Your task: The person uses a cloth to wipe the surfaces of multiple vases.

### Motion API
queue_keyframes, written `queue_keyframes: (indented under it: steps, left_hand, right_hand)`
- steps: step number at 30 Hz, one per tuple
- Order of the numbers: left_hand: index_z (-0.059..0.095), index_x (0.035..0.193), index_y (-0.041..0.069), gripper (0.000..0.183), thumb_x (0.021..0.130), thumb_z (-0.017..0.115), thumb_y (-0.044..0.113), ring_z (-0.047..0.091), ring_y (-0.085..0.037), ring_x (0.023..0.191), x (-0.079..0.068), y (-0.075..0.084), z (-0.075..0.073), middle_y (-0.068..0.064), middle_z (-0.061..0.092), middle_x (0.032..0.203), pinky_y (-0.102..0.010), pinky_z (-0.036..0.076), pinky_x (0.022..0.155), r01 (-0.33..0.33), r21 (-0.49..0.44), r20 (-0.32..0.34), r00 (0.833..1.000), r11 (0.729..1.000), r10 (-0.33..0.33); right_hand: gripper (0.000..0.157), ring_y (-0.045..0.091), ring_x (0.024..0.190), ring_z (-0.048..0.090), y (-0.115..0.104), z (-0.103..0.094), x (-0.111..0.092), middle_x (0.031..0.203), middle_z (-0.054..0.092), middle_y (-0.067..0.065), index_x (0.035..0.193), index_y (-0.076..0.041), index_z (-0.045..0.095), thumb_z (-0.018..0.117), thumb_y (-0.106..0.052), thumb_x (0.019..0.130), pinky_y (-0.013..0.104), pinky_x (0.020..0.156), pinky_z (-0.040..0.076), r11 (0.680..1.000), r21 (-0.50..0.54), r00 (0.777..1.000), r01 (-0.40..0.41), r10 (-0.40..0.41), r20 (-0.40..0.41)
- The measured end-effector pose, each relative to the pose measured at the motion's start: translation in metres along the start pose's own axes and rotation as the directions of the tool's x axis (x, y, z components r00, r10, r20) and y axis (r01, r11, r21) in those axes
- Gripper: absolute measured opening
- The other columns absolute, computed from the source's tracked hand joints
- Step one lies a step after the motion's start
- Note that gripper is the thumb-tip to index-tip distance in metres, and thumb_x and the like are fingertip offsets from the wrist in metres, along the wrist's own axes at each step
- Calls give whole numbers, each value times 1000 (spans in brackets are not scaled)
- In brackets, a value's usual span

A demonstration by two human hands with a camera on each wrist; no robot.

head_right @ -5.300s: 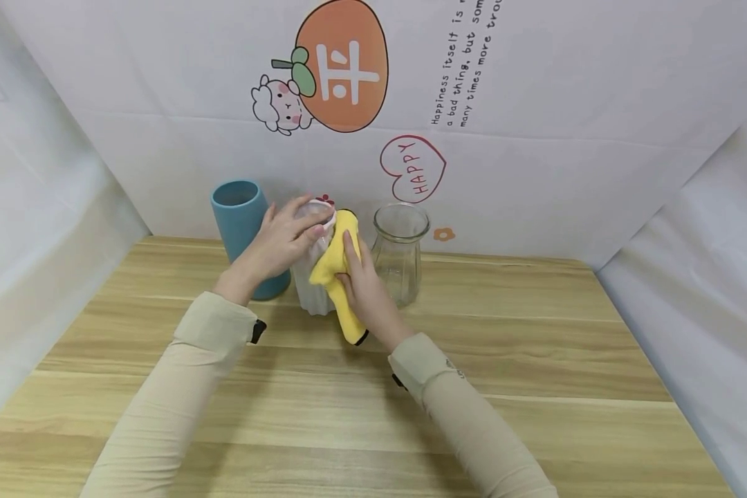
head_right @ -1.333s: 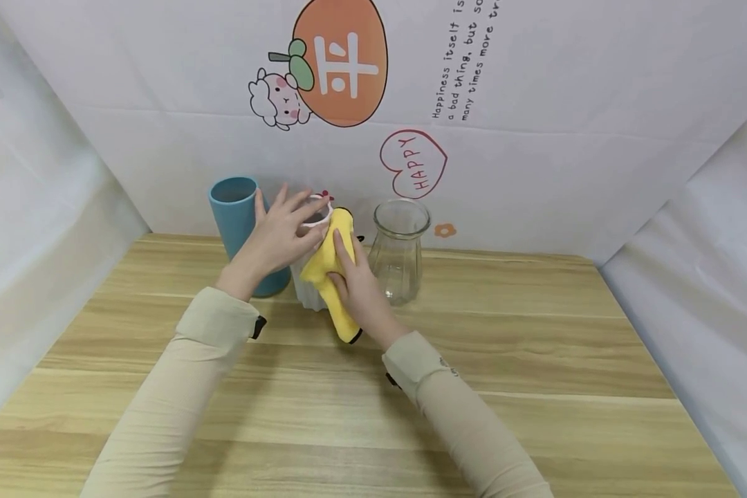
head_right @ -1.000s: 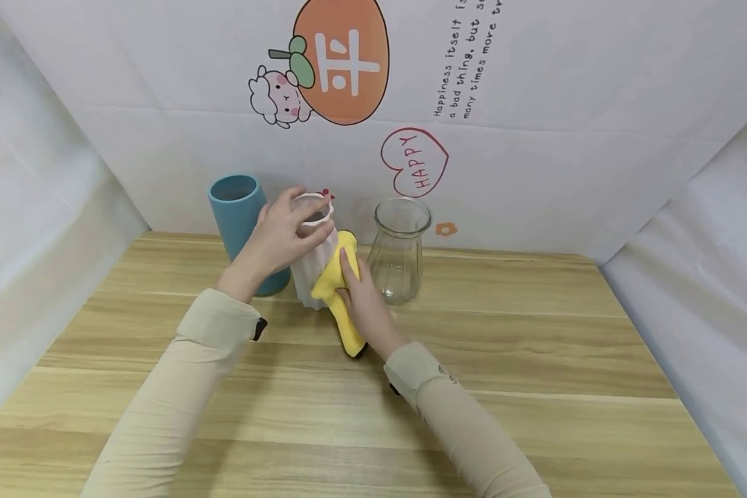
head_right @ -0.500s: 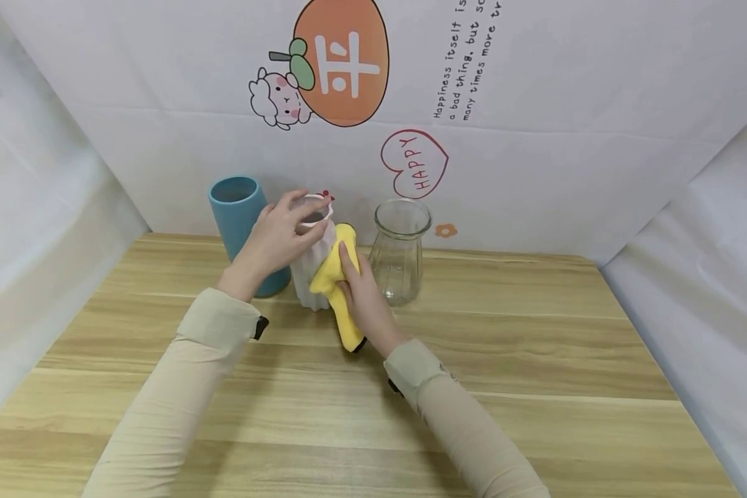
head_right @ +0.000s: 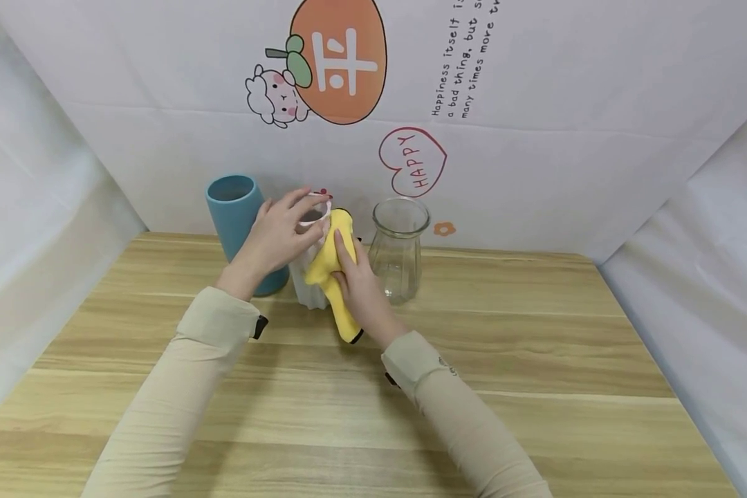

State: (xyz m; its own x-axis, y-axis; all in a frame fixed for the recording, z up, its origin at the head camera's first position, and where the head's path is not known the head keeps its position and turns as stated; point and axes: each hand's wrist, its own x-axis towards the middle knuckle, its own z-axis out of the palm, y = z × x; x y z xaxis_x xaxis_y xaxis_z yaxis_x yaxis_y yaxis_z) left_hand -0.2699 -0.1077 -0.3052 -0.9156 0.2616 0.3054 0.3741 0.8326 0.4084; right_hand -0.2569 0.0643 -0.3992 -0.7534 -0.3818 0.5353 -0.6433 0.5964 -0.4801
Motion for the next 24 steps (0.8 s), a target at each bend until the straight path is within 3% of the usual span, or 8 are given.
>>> queue_keyframes:
  steps: [3, 7, 10, 13, 20, 24]
  left_hand:
    - [48, 139, 26, 50, 93, 48, 45, 35, -26, 142, -1, -1, 1, -7, 37, 153, -63, 15, 116, -7, 10, -8, 1000, 1000, 7]
    - [49, 138, 26, 51, 93, 50, 49, 32, -28, 143, -1, 0, 2, -9, 36, 153, -61, 15, 116, -4, 14, -15, 1000, 1000, 4]
    - [52, 136, 27, 48, 93, 52, 48, 32, -32, 140, -1, -1, 4, -14, 37, 150, -58, 16, 116, 5, 9, -37, 999, 1000, -5]
    - [54, 135, 27, 46, 93, 52, 46, 33, -35, 138, -1, -2, 5, -16, 38, 147, -58, 15, 116, 22, 8, -53, 998, 1000, -21]
    - [51, 138, 30, 47, 94, 50, 45, 27, -33, 144, -2, 0, 2, -13, 36, 151, -62, 4, 118, 49, 9, -6, 999, 999, -48]
    - [50, 139, 29, 46, 94, 49, 43, 20, -37, 146, -3, 1, -2, -12, 33, 154, -62, 3, 117, 47, -6, 19, 999, 999, -46]
  right_hand:
    - [64, 42, 118, 53, 5, 6, -6, 140, 38, 30, 149, -2, 28, 58, -4, 92, 48, 95, 51, 1000, -13, 999, -28, 28, 16]
    - [66, 42, 118, 54, 12, 14, -17, 138, 42, 30, 149, -3, 28, 59, -3, 91, 49, 95, 50, 994, -62, 990, -94, 100, 96]
    - [66, 44, 119, 54, 15, 18, -23, 141, 40, 30, 150, -5, 28, 58, -4, 92, 50, 94, 51, 986, -93, 977, -135, 148, 153]
    - [65, 45, 120, 53, 17, 19, -24, 143, 39, 30, 149, -5, 30, 59, -4, 92, 50, 93, 51, 985, -104, 975, -136, 151, 160]
    - [62, 39, 116, 55, 13, 13, -17, 137, 42, 29, 147, 0, 31, 58, -4, 91, 47, 94, 50, 999, -32, 998, -31, 32, 48]
    - [61, 40, 117, 53, 5, 6, -7, 139, 40, 29, 147, 1, 32, 57, -4, 91, 48, 95, 50, 999, -13, 999, 32, -33, -29]
